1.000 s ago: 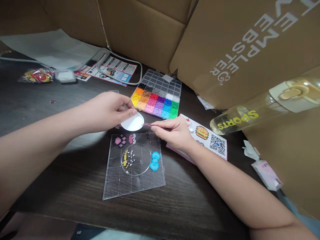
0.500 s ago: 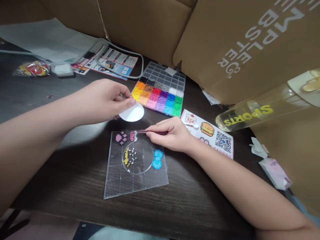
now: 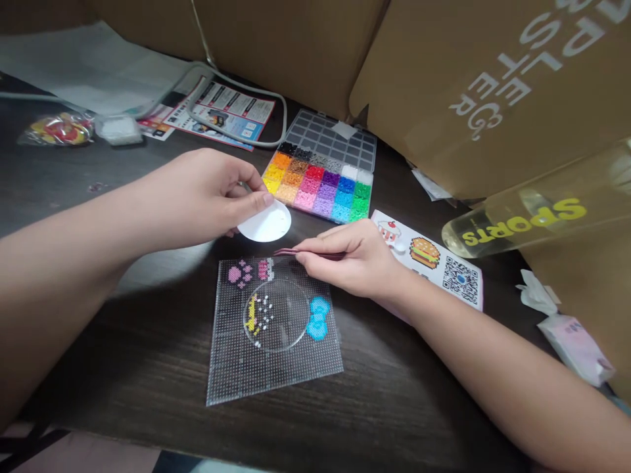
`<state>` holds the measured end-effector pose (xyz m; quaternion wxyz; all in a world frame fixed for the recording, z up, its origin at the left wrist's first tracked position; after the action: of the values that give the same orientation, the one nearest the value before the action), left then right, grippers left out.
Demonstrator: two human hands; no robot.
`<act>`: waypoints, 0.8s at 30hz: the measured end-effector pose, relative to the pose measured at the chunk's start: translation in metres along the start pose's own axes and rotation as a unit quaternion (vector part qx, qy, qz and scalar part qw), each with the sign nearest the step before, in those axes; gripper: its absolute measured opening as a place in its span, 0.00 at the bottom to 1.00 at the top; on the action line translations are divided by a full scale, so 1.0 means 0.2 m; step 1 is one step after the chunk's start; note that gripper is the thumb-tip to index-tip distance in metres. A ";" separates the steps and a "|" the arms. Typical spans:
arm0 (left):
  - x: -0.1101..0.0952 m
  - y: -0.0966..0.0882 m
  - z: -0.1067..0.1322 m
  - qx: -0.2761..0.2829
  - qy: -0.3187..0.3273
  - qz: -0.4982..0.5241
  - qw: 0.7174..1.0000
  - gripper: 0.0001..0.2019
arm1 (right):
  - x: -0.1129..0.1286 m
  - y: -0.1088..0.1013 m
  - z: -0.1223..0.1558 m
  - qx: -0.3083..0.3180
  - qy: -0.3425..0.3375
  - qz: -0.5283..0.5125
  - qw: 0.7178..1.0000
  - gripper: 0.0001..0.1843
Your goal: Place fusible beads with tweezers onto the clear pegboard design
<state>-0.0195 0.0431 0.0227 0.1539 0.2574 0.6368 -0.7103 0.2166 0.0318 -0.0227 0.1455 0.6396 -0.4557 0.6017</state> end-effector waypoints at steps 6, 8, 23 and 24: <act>-0.02 -0.04 0.01 0.017 0.008 -0.073 0.997 0.11 | 0.04 -0.02 -0.11 0.121 0.018 -0.017 0.992 0.10; -0.02 -0.05 0.00 0.025 -0.014 -0.077 0.997 0.10 | 0.02 -0.02 -0.12 0.130 0.008 -0.034 0.991 0.09; 0.00 -0.01 -0.02 0.034 -0.023 -0.092 0.995 0.10 | -0.08 -0.02 -0.07 0.130 -0.002 -0.025 0.991 0.11; 0.00 -0.01 -0.02 0.033 -0.020 -0.090 0.995 0.10 | -0.08 -0.02 -0.07 0.130 0.000 -0.018 0.991 0.11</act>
<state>-0.0189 0.0465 0.0240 0.0938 0.1894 0.6307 -0.7467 0.2131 0.0503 -0.0321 0.0720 0.6612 -0.3615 0.6534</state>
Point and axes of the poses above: each hand's wrist, its own z-axis away from the middle knuckle, its own y-axis out of the palm, x = y × z, the point moved 1 cm from there along -z, towards the middle knuckle, and after that the axes turned 8 degrees about -z, right-handed, at the moved point
